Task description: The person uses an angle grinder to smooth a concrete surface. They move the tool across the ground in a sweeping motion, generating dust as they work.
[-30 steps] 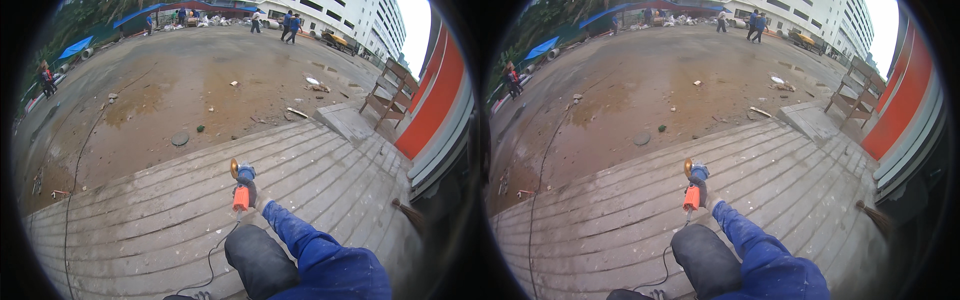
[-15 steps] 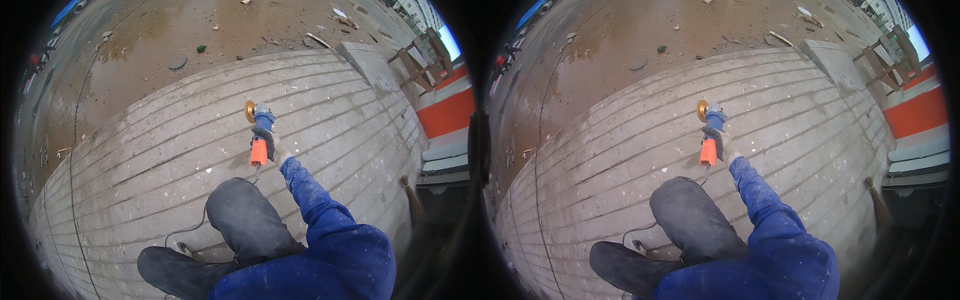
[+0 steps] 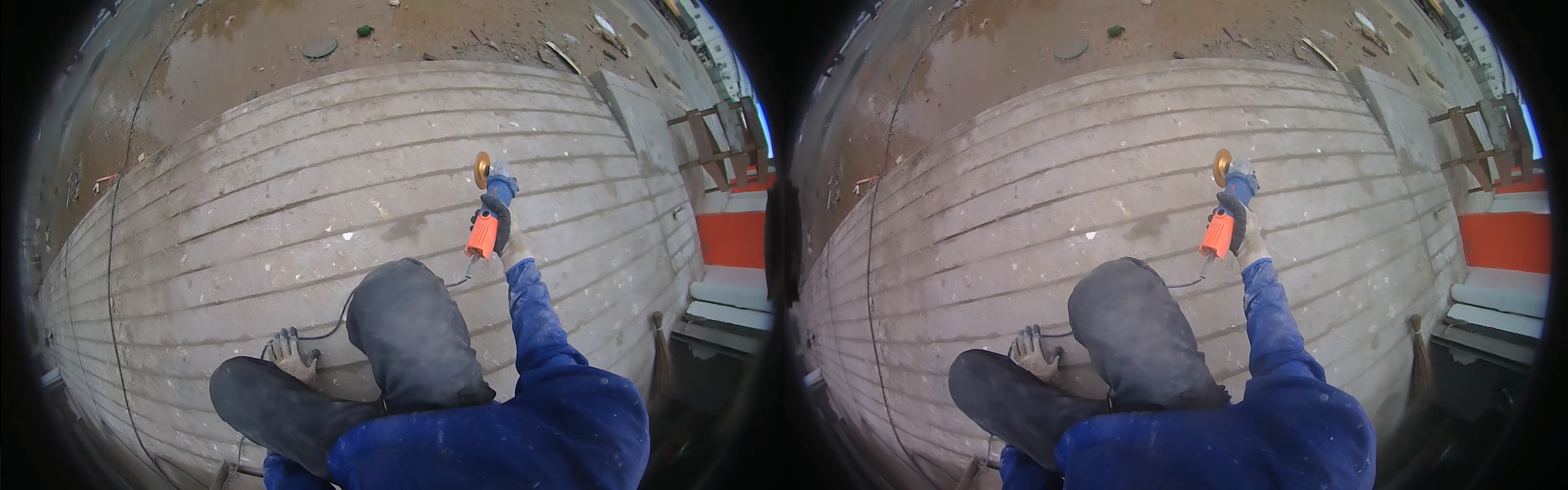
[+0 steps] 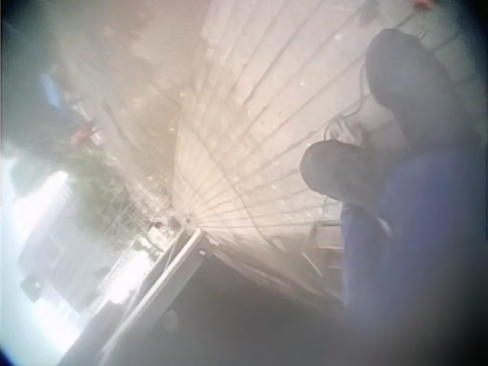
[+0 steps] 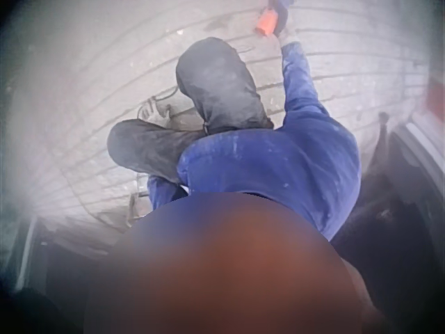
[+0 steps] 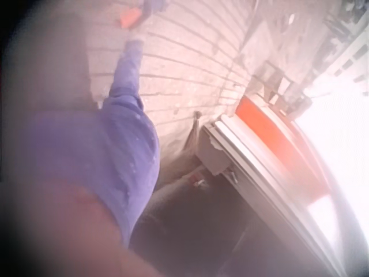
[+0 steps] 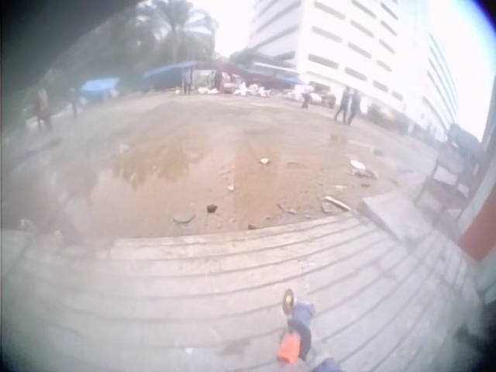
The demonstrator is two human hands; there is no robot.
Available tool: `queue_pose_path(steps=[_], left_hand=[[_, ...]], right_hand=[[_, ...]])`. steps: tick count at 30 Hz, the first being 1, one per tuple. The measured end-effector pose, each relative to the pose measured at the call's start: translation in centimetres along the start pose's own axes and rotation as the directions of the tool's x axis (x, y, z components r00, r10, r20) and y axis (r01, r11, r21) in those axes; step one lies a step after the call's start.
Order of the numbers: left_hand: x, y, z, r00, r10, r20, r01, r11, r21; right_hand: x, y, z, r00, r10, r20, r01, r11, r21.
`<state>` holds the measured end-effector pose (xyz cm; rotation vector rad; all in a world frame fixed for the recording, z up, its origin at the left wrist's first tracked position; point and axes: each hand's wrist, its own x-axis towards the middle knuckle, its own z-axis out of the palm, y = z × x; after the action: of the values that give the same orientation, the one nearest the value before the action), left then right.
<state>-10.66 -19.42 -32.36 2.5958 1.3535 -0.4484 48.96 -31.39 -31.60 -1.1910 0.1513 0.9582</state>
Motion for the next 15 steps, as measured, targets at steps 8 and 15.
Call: queue_pose_path(steps=[8, 15], left_hand=[[-0.6, -3.8, 6.1, 0.995, 0.056, 0.078, -0.059, 0.998, 0.037], [-2.2, -4.8, 6.1, 0.992, 0.126, 0.025, -0.125, 0.992, -0.004]], right_hand=[[0.0, 3.2, -3.0, 0.976, 0.01, -0.217, -0.089, 0.93, -0.356], [2.7, 5.0, -3.4, 0.925, -0.118, -0.361, -0.127, 0.8, -0.587]])
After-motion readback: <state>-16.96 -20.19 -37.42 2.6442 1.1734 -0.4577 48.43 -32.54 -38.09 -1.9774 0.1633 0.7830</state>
